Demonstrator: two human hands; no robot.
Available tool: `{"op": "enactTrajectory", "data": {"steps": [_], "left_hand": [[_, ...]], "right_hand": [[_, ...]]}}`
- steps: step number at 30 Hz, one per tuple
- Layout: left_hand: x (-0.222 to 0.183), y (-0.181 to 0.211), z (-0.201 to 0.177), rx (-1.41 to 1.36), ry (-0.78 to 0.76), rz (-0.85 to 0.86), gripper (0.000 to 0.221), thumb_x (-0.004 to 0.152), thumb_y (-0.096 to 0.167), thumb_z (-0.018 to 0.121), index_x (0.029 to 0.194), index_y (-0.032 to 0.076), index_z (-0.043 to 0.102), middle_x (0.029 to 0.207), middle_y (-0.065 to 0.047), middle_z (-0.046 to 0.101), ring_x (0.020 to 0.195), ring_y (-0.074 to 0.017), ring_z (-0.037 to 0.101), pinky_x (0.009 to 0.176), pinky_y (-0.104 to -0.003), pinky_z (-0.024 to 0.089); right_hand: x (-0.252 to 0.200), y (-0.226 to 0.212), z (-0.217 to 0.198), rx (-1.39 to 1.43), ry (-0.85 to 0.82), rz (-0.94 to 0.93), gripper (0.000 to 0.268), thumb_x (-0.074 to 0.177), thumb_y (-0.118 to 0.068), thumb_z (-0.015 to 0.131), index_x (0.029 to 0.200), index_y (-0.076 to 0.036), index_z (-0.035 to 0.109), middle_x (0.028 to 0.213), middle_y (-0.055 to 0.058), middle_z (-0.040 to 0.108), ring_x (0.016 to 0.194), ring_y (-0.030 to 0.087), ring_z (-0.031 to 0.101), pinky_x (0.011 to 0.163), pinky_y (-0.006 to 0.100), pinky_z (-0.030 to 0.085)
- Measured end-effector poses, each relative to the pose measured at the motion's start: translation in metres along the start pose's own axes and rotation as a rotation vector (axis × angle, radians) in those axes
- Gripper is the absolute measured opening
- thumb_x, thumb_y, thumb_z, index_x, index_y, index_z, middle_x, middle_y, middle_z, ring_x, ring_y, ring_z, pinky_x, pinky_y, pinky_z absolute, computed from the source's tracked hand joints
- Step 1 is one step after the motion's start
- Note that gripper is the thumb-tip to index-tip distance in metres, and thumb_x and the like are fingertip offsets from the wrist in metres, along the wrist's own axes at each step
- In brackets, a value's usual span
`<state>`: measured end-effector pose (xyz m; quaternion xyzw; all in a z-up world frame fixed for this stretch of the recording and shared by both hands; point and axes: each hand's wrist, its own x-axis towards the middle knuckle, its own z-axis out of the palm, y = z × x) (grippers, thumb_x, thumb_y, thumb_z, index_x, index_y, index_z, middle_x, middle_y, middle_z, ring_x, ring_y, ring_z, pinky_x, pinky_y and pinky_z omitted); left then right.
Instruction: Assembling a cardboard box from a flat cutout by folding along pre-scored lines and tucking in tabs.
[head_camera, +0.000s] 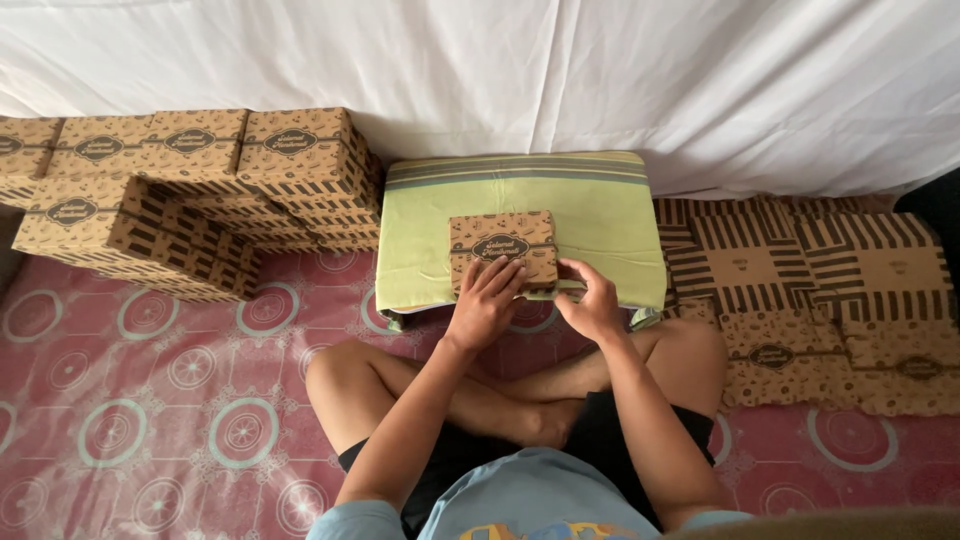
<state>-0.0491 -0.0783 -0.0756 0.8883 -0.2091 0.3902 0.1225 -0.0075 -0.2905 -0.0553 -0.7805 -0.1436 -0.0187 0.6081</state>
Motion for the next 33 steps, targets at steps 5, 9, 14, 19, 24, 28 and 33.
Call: {"op": "enactTrajectory", "data": {"steps": [5, 9, 14, 19, 24, 28, 33], "left_hand": [[0.007, 0.004, -0.013, -0.123, 0.111, -0.169, 0.043, 0.087, 0.031, 0.081, 0.123, 0.008, 0.072, 0.130, -0.013, 0.069, 0.128, -0.0318, 0.061, 0.113, -0.053, 0.041], [-0.005, 0.019, -0.019, -0.220, 0.278, -0.808, 0.055, 0.102, 0.029, 0.068, 0.145, -0.001, 0.050, 0.144, -0.022, 0.050, 0.134, -0.0435, 0.051, 0.107, -0.059, 0.049], [0.004, 0.029, -0.046, -0.608, 0.148, -1.154, 0.063, 0.103, 0.040, 0.063, 0.144, -0.007, 0.051, 0.132, -0.032, 0.060, 0.129, -0.0479, 0.055, 0.106, -0.057, 0.050], [-0.008, 0.031, -0.046, -0.663, 0.362, -1.144, 0.055, 0.096, 0.029, 0.076, 0.137, -0.005, 0.061, 0.125, -0.031, 0.067, 0.124, -0.0435, 0.061, 0.104, -0.050, 0.052], [-0.032, 0.042, -0.063, -0.744, 0.687, -1.011, 0.060, 0.094, 0.014, 0.076, 0.148, 0.002, 0.053, 0.138, -0.021, 0.053, 0.136, -0.0340, 0.051, 0.114, -0.052, 0.044], [-0.075, 0.050, -0.063, -1.101, 0.848, -1.444, 0.081, 0.094, 0.011, 0.075, 0.158, 0.018, 0.026, 0.152, -0.009, 0.033, 0.132, -0.0280, 0.045, 0.103, -0.058, 0.053], [-0.102, 0.061, -0.064, -1.309, 0.850, -1.630, 0.056, 0.086, 0.017, 0.085, 0.134, 0.002, 0.060, 0.116, -0.014, 0.061, 0.104, -0.0301, 0.068, 0.083, -0.051, 0.063]], "right_hand": [[0.003, 0.004, -0.002, -0.108, -0.003, 0.083, 0.047, 0.093, -0.033, 0.075, 0.126, 0.000, 0.068, 0.118, 0.023, 0.068, 0.113, 0.038, 0.068, 0.083, 0.046, 0.063], [0.005, 0.011, 0.001, -0.172, -0.001, 0.217, 0.051, 0.097, -0.050, 0.073, 0.123, -0.007, 0.073, 0.118, 0.017, 0.072, 0.110, 0.032, 0.070, 0.083, 0.045, 0.063], [0.008, 0.026, 0.014, -0.238, 0.024, 0.321, 0.039, 0.092, -0.056, 0.074, 0.113, -0.024, 0.080, 0.109, 0.006, 0.077, 0.110, 0.028, 0.070, 0.091, 0.043, 0.057], [-0.012, -0.051, 0.017, 0.049, -0.053, 0.309, 0.054, 0.096, -0.033, 0.070, 0.133, 0.006, 0.062, 0.150, 0.035, 0.045, 0.133, 0.048, 0.051, 0.107, 0.060, 0.047], [-0.039, -0.021, 0.041, 0.557, -0.068, 0.219, 0.056, 0.091, -0.015, 0.075, 0.139, -0.006, 0.046, 0.130, 0.013, 0.064, 0.115, 0.021, 0.062, 0.092, 0.046, 0.058], [-0.065, -0.020, 0.083, 0.690, -0.074, 0.185, 0.063, 0.092, -0.012, 0.073, 0.143, -0.002, 0.038, 0.132, 0.011, 0.061, 0.117, 0.020, 0.061, 0.093, 0.040, 0.059], [-0.093, -0.020, 0.126, 0.775, -0.244, 0.083, 0.074, 0.086, 0.006, 0.072, 0.149, 0.002, 0.032, 0.141, 0.016, 0.055, 0.136, 0.026, 0.052, 0.112, 0.045, 0.047]]}}
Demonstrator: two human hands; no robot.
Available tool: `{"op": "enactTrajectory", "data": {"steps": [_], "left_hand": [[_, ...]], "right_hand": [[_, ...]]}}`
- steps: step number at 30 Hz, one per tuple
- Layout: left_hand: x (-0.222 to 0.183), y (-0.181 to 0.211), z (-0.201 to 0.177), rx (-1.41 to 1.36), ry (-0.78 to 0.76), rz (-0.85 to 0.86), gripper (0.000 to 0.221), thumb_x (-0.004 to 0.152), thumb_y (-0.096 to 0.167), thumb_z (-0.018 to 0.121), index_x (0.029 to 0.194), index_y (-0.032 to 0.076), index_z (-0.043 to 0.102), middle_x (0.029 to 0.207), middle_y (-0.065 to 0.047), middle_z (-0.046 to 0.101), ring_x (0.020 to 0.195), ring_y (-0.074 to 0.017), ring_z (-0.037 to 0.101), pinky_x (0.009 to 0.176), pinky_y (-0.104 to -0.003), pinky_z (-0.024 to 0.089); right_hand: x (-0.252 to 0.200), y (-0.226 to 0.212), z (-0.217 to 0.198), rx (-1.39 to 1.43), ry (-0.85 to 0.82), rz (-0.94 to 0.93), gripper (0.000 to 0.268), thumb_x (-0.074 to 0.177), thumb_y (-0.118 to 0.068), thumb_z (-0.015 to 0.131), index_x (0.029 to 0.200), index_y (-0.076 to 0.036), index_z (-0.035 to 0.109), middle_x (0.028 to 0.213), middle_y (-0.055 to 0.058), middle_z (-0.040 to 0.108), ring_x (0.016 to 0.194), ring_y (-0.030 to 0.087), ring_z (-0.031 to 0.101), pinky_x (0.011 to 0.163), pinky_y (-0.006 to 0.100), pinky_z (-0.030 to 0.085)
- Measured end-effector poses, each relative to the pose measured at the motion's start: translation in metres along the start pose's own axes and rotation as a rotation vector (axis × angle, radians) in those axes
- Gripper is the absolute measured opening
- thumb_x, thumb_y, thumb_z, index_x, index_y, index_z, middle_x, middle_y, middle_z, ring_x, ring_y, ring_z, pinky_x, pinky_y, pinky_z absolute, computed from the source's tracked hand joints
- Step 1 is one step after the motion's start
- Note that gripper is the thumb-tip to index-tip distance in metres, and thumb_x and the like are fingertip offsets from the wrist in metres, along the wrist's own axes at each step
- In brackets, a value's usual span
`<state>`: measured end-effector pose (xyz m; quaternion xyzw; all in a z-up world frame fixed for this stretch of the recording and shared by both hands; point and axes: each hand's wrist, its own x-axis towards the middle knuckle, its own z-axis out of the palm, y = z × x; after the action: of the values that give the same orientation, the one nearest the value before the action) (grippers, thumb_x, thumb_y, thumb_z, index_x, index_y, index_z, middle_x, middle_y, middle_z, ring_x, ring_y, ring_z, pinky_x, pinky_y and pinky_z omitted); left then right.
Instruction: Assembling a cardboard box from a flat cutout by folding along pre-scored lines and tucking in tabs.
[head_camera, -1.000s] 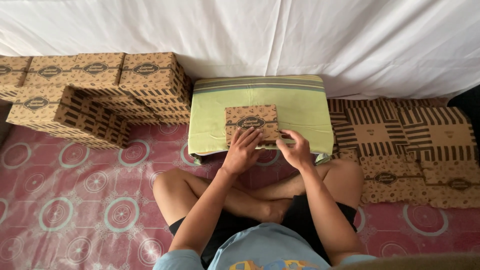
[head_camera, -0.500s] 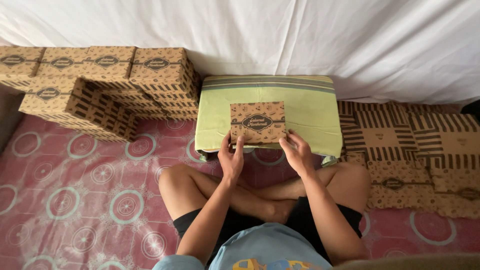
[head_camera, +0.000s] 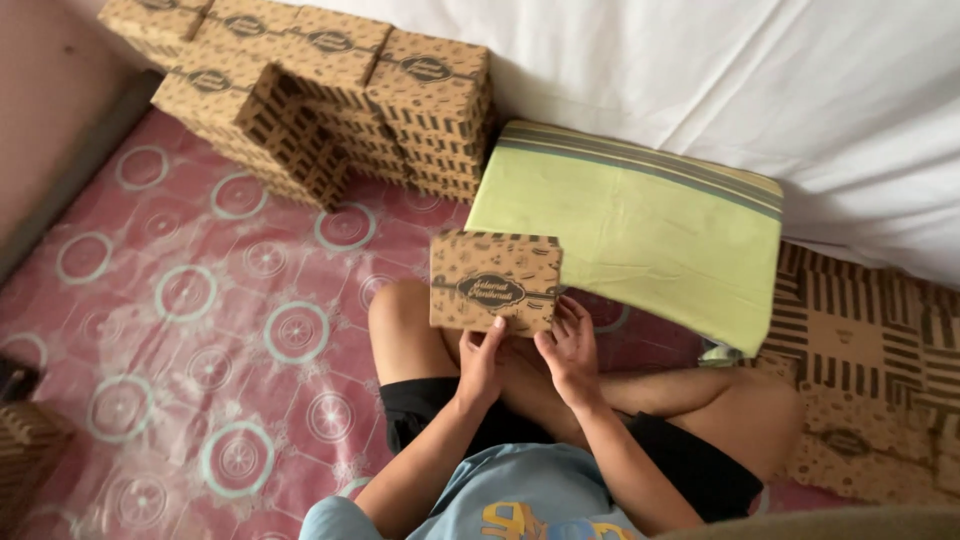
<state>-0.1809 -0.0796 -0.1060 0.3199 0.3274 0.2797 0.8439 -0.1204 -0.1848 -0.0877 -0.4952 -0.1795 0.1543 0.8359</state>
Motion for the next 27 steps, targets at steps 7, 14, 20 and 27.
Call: {"op": "enactTrajectory", "data": {"steps": [7, 14, 20, 27], "left_hand": [[0.087, 0.126, -0.069, 1.416, 0.098, 1.102, 0.052, 0.084, 0.008, 0.071, 0.134, 0.002, 0.060, 0.087, -0.021, 0.060, 0.073, -0.0444, 0.064, 0.059, -0.052, 0.053], [0.273, 0.148, -0.136, -0.079, 0.427, -0.039, 0.044, 0.086, 0.028, 0.080, 0.118, 0.000, 0.068, 0.103, -0.013, 0.065, 0.091, -0.0206, 0.065, 0.076, -0.029, 0.059], [0.371, 0.126, -0.159, 0.101, 0.601, -0.050, 0.105, 0.069, 0.040, 0.104, 0.136, -0.017, 0.047, 0.124, -0.040, 0.058, 0.109, -0.0440, 0.068, 0.086, -0.048, 0.064], [0.411, 0.112, -0.168, 0.056, 0.490, -0.147, 0.098, 0.081, 0.041, 0.097, 0.147, -0.006, 0.042, 0.136, -0.031, 0.058, 0.118, -0.0427, 0.067, 0.090, -0.052, 0.065]], "right_hand": [[-0.015, -0.026, -0.055, -0.183, -0.019, 0.009, 0.076, 0.083, 0.001, 0.074, 0.149, -0.005, 0.037, 0.152, 0.019, 0.048, 0.137, 0.033, 0.052, 0.101, 0.039, 0.053], [-0.064, -0.093, -0.167, -0.610, 0.479, -0.174, 0.045, 0.100, 0.010, 0.056, 0.142, 0.003, 0.043, 0.127, 0.022, 0.058, 0.110, 0.030, 0.062, 0.092, 0.037, 0.057], [-0.160, -0.149, -0.263, -0.805, 0.653, -0.055, 0.034, 0.110, 0.001, 0.059, 0.141, 0.006, 0.046, 0.127, 0.027, 0.057, 0.114, 0.030, 0.059, 0.099, 0.038, 0.052], [-0.122, -0.095, -0.374, -0.771, 0.764, 0.223, 0.038, 0.112, -0.014, 0.064, 0.140, 0.009, 0.051, 0.129, 0.030, 0.057, 0.123, 0.030, 0.055, 0.108, 0.036, 0.045]]}}
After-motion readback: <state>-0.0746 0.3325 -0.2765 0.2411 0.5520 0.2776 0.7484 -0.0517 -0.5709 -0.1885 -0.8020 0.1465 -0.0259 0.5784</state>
